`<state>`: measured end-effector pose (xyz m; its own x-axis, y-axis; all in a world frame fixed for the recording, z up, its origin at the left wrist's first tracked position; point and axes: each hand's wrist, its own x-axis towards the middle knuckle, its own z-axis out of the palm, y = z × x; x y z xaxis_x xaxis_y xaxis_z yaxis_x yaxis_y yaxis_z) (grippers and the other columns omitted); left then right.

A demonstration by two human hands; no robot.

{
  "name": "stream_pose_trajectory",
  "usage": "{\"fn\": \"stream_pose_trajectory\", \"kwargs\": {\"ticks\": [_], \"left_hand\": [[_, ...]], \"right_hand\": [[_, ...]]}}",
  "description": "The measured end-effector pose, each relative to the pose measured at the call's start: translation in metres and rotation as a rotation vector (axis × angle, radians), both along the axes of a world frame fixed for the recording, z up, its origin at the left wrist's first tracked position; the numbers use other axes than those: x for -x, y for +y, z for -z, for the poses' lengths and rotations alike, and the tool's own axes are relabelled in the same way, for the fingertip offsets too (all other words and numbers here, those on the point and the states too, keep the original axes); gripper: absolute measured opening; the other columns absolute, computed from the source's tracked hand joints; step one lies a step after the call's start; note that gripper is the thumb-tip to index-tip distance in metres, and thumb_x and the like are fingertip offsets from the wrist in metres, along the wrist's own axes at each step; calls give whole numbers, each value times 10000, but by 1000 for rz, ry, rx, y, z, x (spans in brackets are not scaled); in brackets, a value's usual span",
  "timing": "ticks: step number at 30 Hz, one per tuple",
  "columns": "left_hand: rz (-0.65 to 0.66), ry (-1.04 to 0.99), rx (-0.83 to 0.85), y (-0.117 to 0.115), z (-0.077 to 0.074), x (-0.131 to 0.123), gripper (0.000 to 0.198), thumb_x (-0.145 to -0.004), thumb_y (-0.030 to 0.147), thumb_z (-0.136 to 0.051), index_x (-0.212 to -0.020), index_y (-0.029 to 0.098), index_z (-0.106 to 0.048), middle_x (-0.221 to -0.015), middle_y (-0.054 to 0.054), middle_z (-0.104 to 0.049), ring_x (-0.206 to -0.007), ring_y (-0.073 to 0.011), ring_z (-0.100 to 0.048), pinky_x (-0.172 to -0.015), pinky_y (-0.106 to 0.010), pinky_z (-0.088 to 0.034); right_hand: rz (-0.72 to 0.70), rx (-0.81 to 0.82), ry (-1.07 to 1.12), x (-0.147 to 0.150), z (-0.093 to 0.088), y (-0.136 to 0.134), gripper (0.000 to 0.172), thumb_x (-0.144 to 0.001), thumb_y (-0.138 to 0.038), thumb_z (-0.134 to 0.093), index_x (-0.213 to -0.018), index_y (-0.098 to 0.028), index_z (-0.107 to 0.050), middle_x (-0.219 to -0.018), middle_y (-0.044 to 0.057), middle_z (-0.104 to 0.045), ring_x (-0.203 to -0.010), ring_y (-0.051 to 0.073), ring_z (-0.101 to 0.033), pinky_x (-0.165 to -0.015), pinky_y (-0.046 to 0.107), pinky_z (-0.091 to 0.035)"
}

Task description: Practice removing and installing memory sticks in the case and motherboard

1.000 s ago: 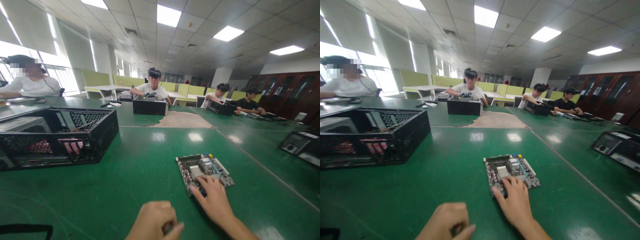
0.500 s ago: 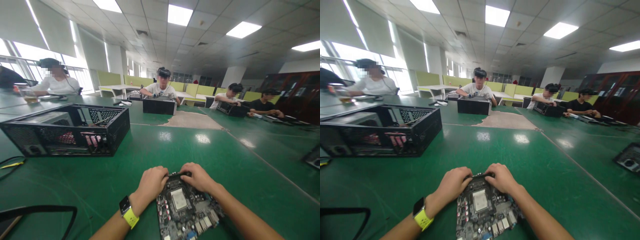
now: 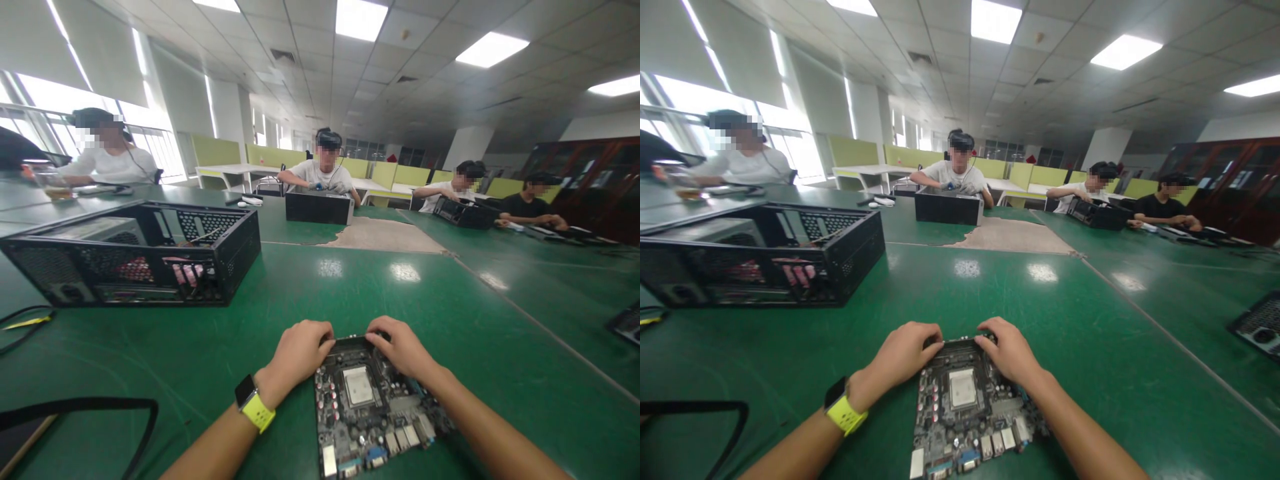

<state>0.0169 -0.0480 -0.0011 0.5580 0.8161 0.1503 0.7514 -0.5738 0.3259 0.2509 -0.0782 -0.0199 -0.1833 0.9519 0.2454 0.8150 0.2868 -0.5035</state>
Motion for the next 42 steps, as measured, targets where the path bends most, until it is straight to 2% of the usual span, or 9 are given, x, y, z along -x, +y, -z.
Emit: {"fn": "stream_pose_trajectory", "kwargs": {"ticks": [9,12,16,21,26,34,38,40,42], "left_hand": [[-11,37,-34,0,1,-1,150,-848,333,-507,-841,243,-627,-835,-22,-679,-787,-193,-612,-652,-267,-398],[-10,57,-51,1,1,-1,151,-857,337,-498,-833,245,-616,-814,-22,-676,-770,-199,-616,-636,-266,-393],[-9,60,-58,1,-1,-2,151,-866,327,-482,-819,238,-595,-785,-16,-669,-741,-195,-619,-611,-257,-380],[-43,-40,-73,3,-8,4,143,-863,341,-493,-898,244,-592,-861,-12,-675,-778,-186,-616,-646,-260,-398],[-73,-121,-124,7,-22,17,164,-871,336,-485,-890,231,-610,-871,-13,-665,-826,-189,-597,-732,-285,-420],[-247,-193,-526,18,-53,48,218,-852,339,-506,-989,210,-617,-1056,-58,-649,-1016,-247,-552,-877,-385,-391],[-697,-105,-817,30,-88,103,422,-858,448,-455,-1167,177,-548,-1231,-142,-567,-1145,-376,-460,-905,-530,-339],[-833,35,-727,43,-95,133,471,-843,499,-439,-1124,150,-585,-1133,-159,-624,-1091,-420,-489,-853,-555,-353],[-769,175,-473,58,-92,152,435,-844,492,-415,-984,163,-663,-957,-124,-692,-960,-385,-575,-821,-510,-380]], "right_hand": [[27,94,-188,34,-23,-59,647,-764,-540,-589,-1317,-214,-499,-1379,114,-470,-1268,313,-399,-1059,475,-306],[-73,103,-248,64,-8,-88,747,-710,-575,-645,-1373,-306,-432,-1459,82,-374,-1328,377,-306,-1074,558,-258],[-52,169,-299,96,25,-99,452,-850,-422,-538,-1299,-426,-490,-1456,37,-372,-1315,411,-316,-1013,631,-293],[-53,178,-322,91,23,-95,779,-688,-654,-612,-1384,-408,-365,-1490,100,-301,-1334,471,-203,-1001,664,-252],[141,107,-413,7,12,-64,604,-836,-586,-443,-1392,-356,-385,-1465,48,-371,-1353,356,-265,-1072,569,-205],[628,131,-474,-243,44,21,625,-842,-501,-354,-1373,-181,-436,-1455,69,-386,-1329,282,-345,-1049,447,-333],[662,75,-424,-290,40,45,607,-762,-517,-416,-1220,-161,-593,-1318,106,-547,-1199,309,-510,-967,430,-433],[689,30,-403,-295,35,56,626,-719,-563,-456,-1141,-141,-646,-1178,143,-643,-1049,324,-616,-884,423,-492],[730,-57,-388,-293,30,66,664,-734,-613,-425,-1111,-121,-662,-1066,165,-690,-927,331,-665,-811,431,-523]]}}
